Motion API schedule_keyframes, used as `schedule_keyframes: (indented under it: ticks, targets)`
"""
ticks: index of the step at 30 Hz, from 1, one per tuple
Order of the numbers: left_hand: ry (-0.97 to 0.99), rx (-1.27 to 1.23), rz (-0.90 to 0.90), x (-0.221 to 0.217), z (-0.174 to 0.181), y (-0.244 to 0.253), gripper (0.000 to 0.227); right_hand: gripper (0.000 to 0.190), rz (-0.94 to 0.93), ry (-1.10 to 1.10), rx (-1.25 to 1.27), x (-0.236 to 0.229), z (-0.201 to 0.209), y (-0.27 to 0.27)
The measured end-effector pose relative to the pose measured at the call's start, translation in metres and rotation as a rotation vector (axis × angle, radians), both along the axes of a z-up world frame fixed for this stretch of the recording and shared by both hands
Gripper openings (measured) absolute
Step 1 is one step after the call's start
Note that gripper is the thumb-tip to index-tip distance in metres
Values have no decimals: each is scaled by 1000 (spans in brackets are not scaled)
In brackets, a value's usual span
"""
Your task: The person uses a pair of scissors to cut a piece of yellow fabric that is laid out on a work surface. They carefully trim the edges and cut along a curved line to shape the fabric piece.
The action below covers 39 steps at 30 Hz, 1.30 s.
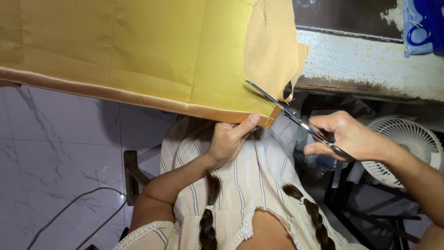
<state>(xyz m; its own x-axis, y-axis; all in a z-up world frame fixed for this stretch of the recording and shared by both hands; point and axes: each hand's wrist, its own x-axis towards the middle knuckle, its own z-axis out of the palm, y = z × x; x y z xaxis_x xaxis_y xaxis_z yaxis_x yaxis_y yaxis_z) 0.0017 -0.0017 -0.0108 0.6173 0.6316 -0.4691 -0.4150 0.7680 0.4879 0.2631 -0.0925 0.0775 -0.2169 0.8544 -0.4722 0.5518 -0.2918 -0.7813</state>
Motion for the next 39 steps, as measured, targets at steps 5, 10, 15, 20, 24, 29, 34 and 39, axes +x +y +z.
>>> schedule_keyframes:
  ticks: [5,10,15,20,24,29,34,39]
  targets:
    - [-35,-6,-10,0,6,2,26,52,-26,7,-15,-2,0,-5]
    - [-60,24,-7,1,5,2,26,49,-66,48,-86,-3,7,-2]
    - [-57,-18,-4,1,5,2,23,48,-48,83,-101,-5,12,1]
    - [-55,12,-7,1,1,1,26,50,-33,-1,-40,-4,5,-5]
    - [-25,-132,-15,-5,6,9,17,55,-55,-13,-8,-7,4,-7]
    - [113,-57,281,-11,10,36,24,55,-191,67,-96,-21,1,-13]
    - [-10,44,283,-7,6,31,43,49,-271,139,-129,-35,-15,-14]
    - [52,124,274,-4,-7,27,48,39,-331,223,39,-48,-30,-14]
